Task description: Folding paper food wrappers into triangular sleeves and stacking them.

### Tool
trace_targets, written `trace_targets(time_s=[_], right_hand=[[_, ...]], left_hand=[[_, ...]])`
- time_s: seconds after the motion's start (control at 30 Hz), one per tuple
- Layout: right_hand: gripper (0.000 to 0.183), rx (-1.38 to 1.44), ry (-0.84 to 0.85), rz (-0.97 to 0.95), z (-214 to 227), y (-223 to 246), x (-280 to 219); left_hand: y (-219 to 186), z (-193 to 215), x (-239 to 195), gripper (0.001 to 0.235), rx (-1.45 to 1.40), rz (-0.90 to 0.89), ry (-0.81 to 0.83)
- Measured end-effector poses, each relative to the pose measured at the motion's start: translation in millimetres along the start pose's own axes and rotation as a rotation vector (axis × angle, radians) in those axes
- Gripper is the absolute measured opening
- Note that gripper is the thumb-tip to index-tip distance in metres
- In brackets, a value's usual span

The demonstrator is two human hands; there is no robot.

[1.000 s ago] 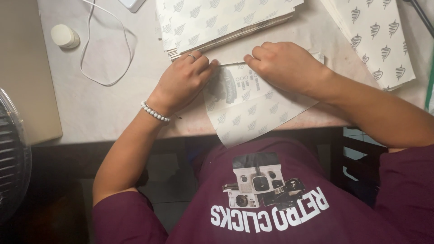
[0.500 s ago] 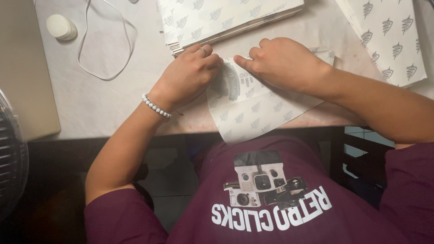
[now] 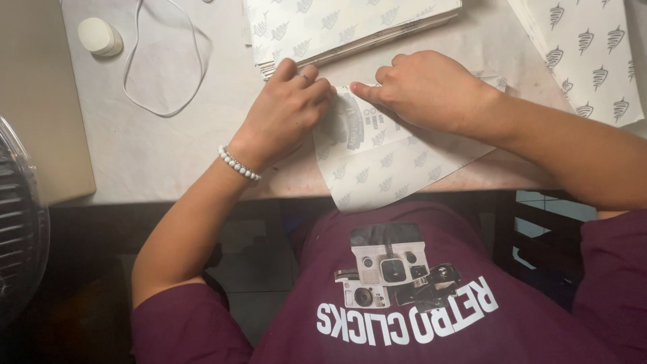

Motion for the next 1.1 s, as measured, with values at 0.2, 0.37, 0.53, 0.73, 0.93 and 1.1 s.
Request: trace_targets(time_s=[0.2, 0.37, 0.53, 0.73, 0.93, 1.1], right_hand=[[0.066, -0.004, -0.052, 0.009, 1.0, 1.0, 0.4], [0.063, -0.011, -0.058, 0.017, 1.0, 1.4, -0.8], [0.059, -0.096, -0.151, 0.025, 2.5, -0.4, -5.9], [0.046, 0.299, 0.050, -0.150, 1.6, -29.0, -47.4], [0.035, 0.190, -0.187, -0.206, -22.7, -61.3, -99.8], [0.043, 0.121, -0.123, -0.226, -24.9, -62.3, -110.1]], left_hand=[[14.0, 12.4, -23.2, 0.021, 0.129, 0.329, 0.016], [-5.4, 17.8, -8.4, 0.025, -0.186, 0.401, -0.079], [-30.5, -25.1, -4.8, 0.051, -0.134, 0.429, 0.090], [-40.3, -34.2, -2.7, 0.050, 0.115, 0.393, 0.170], [-40.8, -29.6, 1.6, 0.050, 0.075, 0.401, 0.168], [-45.2, -41.7, -2.2, 0.054, 0.163, 0.368, 0.260]])
Point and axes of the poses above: each hand's wrist, its own x-axis towards the middle knuckle, its own z-axis out of the back of the hand, y = z × x, the point moved 9 cm from there along x, towards the middle knuckle, and after that the axes turned 4 degrees about -y, right-handed, at the moved point
